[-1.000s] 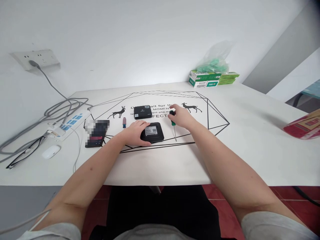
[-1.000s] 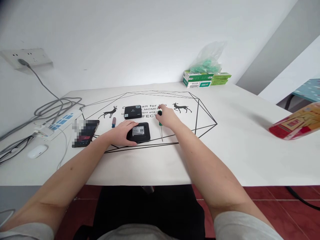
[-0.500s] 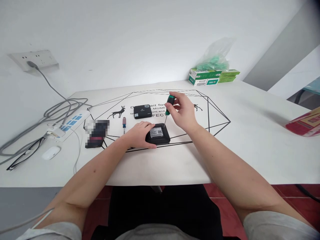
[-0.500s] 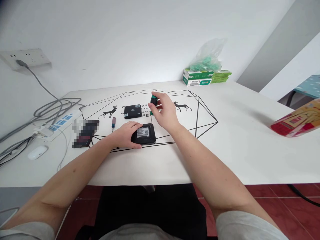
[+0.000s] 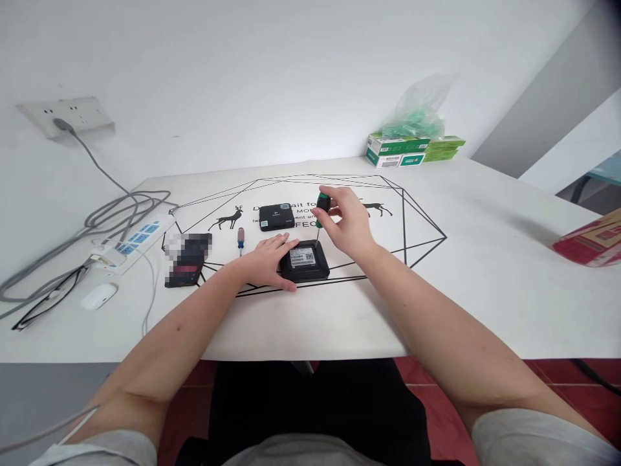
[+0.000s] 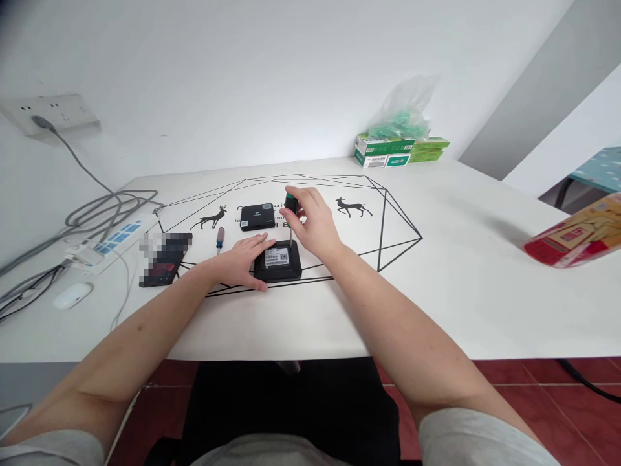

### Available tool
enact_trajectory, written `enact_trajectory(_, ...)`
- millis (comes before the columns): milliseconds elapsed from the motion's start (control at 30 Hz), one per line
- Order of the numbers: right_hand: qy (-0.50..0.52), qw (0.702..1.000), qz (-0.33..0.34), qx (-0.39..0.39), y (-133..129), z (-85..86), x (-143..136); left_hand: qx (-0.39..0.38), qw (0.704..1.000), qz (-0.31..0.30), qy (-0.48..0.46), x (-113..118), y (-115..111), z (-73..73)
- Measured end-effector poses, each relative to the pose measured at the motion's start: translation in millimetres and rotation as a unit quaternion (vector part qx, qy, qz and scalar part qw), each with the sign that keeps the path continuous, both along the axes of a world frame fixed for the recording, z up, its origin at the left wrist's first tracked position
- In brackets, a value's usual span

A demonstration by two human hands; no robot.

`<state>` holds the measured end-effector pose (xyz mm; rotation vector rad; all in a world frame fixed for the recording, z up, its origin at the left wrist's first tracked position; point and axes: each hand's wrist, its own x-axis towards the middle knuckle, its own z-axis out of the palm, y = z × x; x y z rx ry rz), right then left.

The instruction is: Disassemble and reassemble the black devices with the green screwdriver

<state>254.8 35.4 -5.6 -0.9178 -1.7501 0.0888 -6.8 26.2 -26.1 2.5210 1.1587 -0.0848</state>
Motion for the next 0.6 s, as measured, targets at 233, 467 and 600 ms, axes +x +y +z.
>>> enact_trajectory(233, 0.019, 1.000, -0.009, 0.004, 4.4, -11.3, -5.2, -0.003, 1.000, -0.011, -0.005, -4.5, 7.0, -5.4)
enact_trajectory(467, 0.041, 0.999, -0.009, 0.016, -0.4, -7.9, -7.6, -0.015, 1.000, -0.009, 0.006, -4.2, 6.0, -2.8)
enact_trajectory(600, 0.048, 0.998, 0.010, 0.028, 0.2, -7.9, -7.0, -0.018, 1.000, -0.004, 0.008, -3.8, 4.9, -0.4)
